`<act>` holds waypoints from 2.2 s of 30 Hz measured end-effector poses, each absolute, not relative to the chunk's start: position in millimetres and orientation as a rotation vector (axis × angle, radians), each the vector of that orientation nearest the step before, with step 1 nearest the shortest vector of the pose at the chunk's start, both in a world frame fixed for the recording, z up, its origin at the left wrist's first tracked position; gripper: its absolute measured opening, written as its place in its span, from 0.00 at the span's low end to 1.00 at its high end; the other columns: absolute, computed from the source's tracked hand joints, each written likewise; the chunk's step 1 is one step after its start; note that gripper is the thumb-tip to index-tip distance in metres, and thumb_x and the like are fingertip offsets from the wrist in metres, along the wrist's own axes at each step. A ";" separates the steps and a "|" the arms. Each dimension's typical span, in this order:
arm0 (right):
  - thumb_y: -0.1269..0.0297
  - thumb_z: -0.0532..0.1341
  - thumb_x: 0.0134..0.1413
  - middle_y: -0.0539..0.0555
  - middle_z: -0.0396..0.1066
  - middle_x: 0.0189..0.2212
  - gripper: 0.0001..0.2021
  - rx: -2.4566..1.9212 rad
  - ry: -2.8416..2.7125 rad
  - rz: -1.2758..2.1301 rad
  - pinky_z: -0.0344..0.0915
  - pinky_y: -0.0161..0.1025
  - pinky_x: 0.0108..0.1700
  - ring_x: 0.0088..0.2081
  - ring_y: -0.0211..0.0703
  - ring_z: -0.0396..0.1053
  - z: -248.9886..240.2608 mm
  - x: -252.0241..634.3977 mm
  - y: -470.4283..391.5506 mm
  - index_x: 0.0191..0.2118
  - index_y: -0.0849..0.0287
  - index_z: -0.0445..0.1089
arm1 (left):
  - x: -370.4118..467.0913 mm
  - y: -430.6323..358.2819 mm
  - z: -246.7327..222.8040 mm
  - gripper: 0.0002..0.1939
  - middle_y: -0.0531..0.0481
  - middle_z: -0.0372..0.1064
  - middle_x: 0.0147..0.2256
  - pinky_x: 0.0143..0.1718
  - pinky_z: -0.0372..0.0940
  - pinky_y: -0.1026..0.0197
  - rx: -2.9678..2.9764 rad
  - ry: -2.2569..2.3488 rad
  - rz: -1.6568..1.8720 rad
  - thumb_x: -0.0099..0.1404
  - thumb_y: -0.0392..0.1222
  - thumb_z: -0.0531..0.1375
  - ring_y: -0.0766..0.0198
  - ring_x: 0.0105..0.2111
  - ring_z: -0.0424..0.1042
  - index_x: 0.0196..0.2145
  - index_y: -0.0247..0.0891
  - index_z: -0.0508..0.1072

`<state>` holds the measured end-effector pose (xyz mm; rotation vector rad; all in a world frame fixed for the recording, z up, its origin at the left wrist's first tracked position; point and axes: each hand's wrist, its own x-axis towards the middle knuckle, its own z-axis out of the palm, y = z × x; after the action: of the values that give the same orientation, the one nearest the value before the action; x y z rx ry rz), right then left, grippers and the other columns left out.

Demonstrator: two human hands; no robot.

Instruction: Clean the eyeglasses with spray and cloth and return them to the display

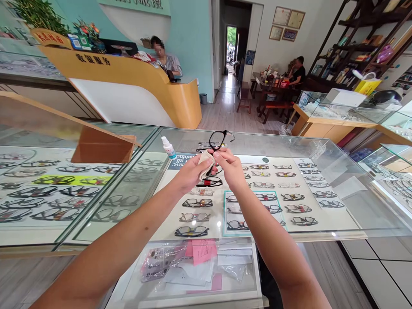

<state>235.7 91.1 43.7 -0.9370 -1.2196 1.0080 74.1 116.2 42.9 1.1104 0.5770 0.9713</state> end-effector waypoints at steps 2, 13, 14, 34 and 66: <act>0.40 0.72 0.58 0.57 0.77 0.50 0.20 -0.897 -1.246 0.960 0.67 0.55 0.66 0.60 0.58 0.69 46.5 235.4 89.5 0.27 0.50 0.82 | 74.9 117.6 40.7 0.30 0.51 0.77 0.31 0.36 0.69 0.60 1.105 0.618 0.983 0.59 0.57 0.78 0.63 0.29 0.75 0.51 0.37 0.78; 0.40 0.73 0.56 0.57 0.74 0.50 0.19 -0.913 -1.155 0.979 0.72 0.50 0.54 0.52 0.53 0.71 46.6 236.7 90.8 0.30 0.51 0.84 | 68.1 118.1 46.0 0.36 0.43 0.82 0.35 0.42 0.72 0.57 1.164 0.570 0.914 0.61 0.68 0.75 0.54 0.38 0.81 0.53 0.34 0.81; 0.40 0.73 0.56 0.57 0.74 0.50 0.20 -0.910 -1.125 1.009 0.73 0.49 0.49 0.49 0.52 0.71 44.9 237.6 92.5 0.28 0.52 0.82 | 66.9 118.0 46.9 0.34 0.42 0.82 0.38 0.44 0.71 0.57 1.187 0.558 0.889 0.61 0.65 0.76 0.54 0.40 0.81 0.52 0.34 0.82; 0.40 0.73 0.55 0.57 0.71 0.50 0.20 -0.872 -1.146 1.020 0.70 0.46 0.50 0.52 0.52 0.69 40.9 234.9 94.5 0.31 0.53 0.82 | 73.4 110.7 46.5 0.33 0.54 0.71 0.29 0.27 0.56 0.64 1.447 0.756 1.038 0.58 0.66 0.76 0.68 0.25 0.61 0.46 0.36 0.76; 0.41 0.73 0.56 0.56 0.68 0.47 0.19 -0.888 -1.182 0.962 0.71 0.49 0.49 0.49 0.52 0.68 45.0 241.2 93.0 0.31 0.53 0.81 | 60.4 122.3 48.3 0.34 0.43 0.82 0.39 0.43 0.71 0.58 1.389 0.579 0.912 0.64 0.63 0.74 0.56 0.40 0.80 0.55 0.34 0.79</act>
<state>241.2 93.0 45.0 -0.8884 -1.1819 0.9617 60.4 122.3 48.3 1.3887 0.5795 0.9117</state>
